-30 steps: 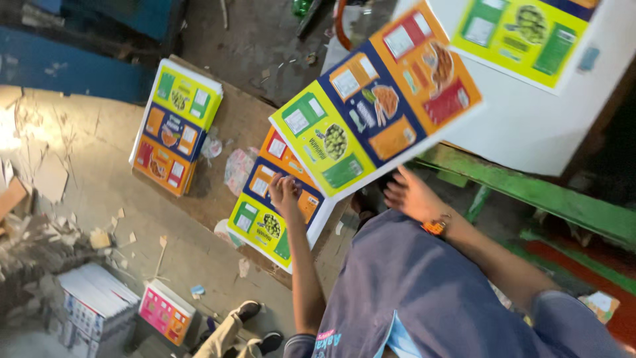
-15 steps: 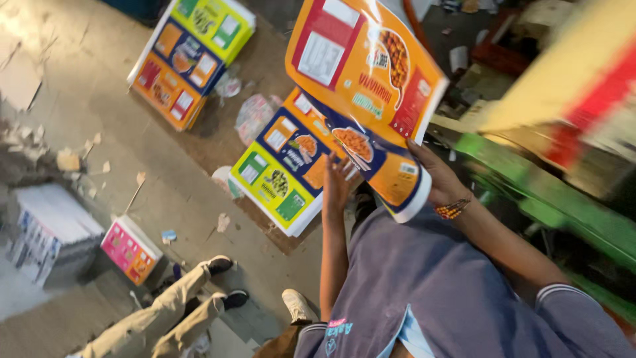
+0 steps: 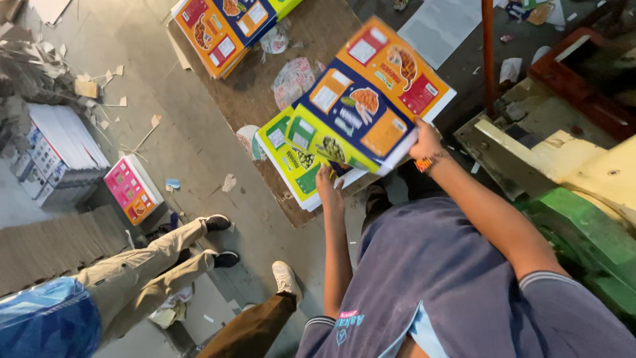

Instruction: The person repeatedly picks up a printed cardboard box from a table, lifts it, and places it onto a growing stack. The action is performed one at a time in a repetitive loop.

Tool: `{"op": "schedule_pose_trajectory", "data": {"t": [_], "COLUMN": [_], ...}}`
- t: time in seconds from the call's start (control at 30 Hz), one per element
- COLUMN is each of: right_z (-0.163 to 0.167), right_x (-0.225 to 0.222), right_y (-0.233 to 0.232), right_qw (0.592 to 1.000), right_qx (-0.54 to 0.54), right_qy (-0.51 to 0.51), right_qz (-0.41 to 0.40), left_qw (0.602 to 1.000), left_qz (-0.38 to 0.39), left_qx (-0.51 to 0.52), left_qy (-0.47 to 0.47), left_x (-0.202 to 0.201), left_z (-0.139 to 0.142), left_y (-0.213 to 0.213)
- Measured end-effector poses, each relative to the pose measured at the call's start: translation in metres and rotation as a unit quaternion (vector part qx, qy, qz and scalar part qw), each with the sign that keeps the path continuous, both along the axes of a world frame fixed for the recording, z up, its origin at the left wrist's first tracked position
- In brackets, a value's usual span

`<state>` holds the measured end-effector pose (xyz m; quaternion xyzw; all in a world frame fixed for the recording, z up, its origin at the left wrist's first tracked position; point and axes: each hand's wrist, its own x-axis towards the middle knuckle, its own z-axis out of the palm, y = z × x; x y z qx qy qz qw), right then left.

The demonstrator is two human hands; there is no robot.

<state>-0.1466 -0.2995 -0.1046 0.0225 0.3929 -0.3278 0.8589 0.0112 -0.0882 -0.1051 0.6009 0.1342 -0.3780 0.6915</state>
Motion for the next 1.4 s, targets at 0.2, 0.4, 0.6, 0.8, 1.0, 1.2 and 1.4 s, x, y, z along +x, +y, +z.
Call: {"op": "schedule_pose_trajectory", "data": {"t": [0.2, 0.4, 0.6, 0.8, 1.0, 1.2, 1.4], "right_z": [-0.006, -0.021, 0.002, 0.092, 0.088, 0.011, 0.021], "right_x": [0.029, 0.031, -0.006, -0.246, -0.417, -0.282, -0.252], "right_y": [0.003, 0.045, 0.052, -0.020, -0.144, -0.081, 0.047], "right_qw": [0.936, 0.873, 0.872, 0.726, 0.489, 0.365, 0.911], "right_qx": [-0.201, -0.272, -0.188, -0.529, -0.308, -0.579, -0.315], "right_qy": [0.290, 0.391, 0.366, 0.435, 0.777, 0.713, 0.250], "right_qz": [-0.020, 0.103, 0.267, -0.053, -0.249, 0.154, 0.088], "left_qw": [0.773, 0.626, 0.583, 0.527, 0.628, 0.848, 0.939], "left_qz": [-0.097, -0.297, -0.395, -0.311, -0.401, -0.481, -0.288], "left_qx": [0.215, 0.266, 0.336, 0.354, 0.123, -0.105, -0.155], "left_qy": [-0.589, -0.670, -0.626, -0.707, -0.656, -0.198, -0.105], "left_x": [-0.028, -0.040, -0.025, -0.024, -0.084, -0.177, -0.104], "left_z": [0.020, 0.027, -0.011, -0.027, -0.010, 0.002, -0.004], "left_y": [0.019, 0.005, 0.004, 0.000, -0.066, -0.177, -0.149]}}
